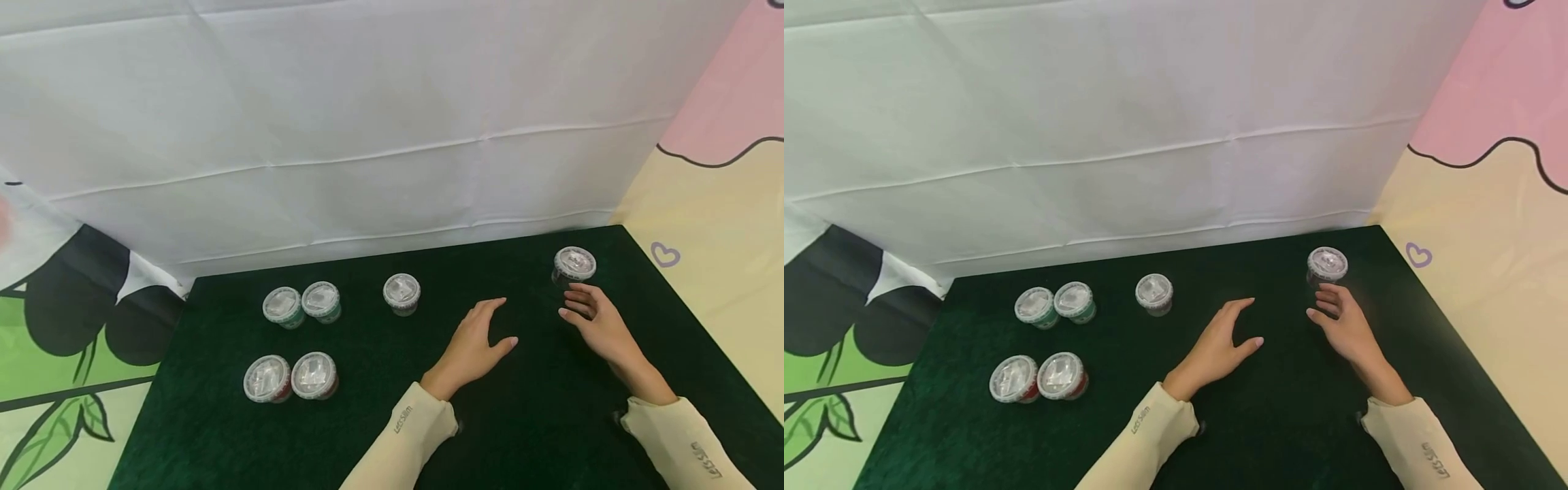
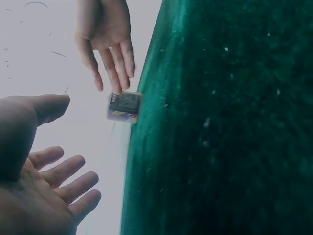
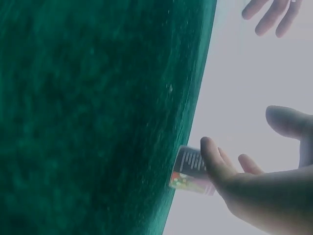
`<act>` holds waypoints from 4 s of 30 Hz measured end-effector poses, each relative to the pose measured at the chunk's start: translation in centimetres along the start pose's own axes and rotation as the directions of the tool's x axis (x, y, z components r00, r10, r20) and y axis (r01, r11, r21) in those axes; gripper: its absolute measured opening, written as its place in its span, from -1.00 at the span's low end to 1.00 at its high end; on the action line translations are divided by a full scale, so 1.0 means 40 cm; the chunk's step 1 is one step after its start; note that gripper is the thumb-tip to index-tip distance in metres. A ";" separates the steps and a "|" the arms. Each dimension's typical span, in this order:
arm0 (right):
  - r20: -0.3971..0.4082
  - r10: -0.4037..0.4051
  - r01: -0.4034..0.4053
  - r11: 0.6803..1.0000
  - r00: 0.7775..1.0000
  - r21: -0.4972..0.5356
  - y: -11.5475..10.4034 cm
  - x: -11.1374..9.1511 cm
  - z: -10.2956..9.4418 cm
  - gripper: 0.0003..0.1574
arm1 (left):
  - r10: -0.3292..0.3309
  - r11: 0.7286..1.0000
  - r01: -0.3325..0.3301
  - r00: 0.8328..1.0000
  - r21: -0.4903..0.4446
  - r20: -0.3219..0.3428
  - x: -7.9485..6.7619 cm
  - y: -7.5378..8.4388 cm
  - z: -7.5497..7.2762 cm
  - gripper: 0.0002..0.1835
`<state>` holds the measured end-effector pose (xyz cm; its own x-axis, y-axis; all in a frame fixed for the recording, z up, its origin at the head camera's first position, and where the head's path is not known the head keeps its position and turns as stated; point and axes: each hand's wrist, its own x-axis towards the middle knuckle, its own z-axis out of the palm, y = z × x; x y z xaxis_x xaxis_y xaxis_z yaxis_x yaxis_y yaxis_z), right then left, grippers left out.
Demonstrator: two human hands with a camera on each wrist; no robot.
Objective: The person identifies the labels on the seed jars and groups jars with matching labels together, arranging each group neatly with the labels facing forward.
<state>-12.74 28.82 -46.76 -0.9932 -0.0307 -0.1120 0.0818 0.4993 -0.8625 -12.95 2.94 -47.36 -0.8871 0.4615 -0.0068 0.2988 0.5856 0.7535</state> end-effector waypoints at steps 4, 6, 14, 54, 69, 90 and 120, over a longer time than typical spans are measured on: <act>-0.064 0.005 -0.005 1.000 0.998 0.002 0.007 -0.001 -0.011 -0.21 | -0.021 1.000 0.021 1.000 -0.021 -0.005 0.030 0.004 0.023 -0.25; -0.098 0.005 -0.004 1.000 0.995 0.007 0.009 0.000 -0.014 -0.20 | -0.035 0.999 0.035 0.999 -0.041 -0.007 0.046 0.002 0.035 -0.24; -0.168 0.058 -0.057 0.998 0.984 0.011 0.009 0.018 -0.027 -0.08 | -0.051 0.989 0.049 0.999 -0.140 -0.014 0.115 0.000 0.072 -0.26; -0.167 0.110 -0.112 0.994 0.980 -0.001 0.048 0.139 -0.070 0.02 | -0.082 0.896 0.095 0.995 -0.433 0.048 0.310 0.059 0.163 -0.31; -0.186 0.078 -0.083 0.996 0.979 -0.019 0.054 0.154 -0.059 -0.02 | -0.124 0.805 0.176 0.984 -0.566 0.130 0.338 0.069 0.172 -0.27; -0.048 -0.023 0.023 1.000 0.999 -0.011 -0.016 0.076 -0.024 -0.03 | -0.017 0.931 -0.040 0.988 -0.363 -0.153 0.229 0.046 0.119 -0.47; 0.275 -0.210 0.206 0.978 0.938 0.041 -0.143 -0.015 0.125 -0.18 | 0.061 0.940 -0.098 0.991 -0.327 -0.121 -0.017 -0.058 -0.052 -0.38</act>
<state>-12.18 21.64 -44.22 -0.9263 -0.3720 -0.0601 -0.1216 0.4459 -0.8868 -13.77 -0.13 -47.72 -0.9033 0.4122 0.1192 0.2530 0.2872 0.9239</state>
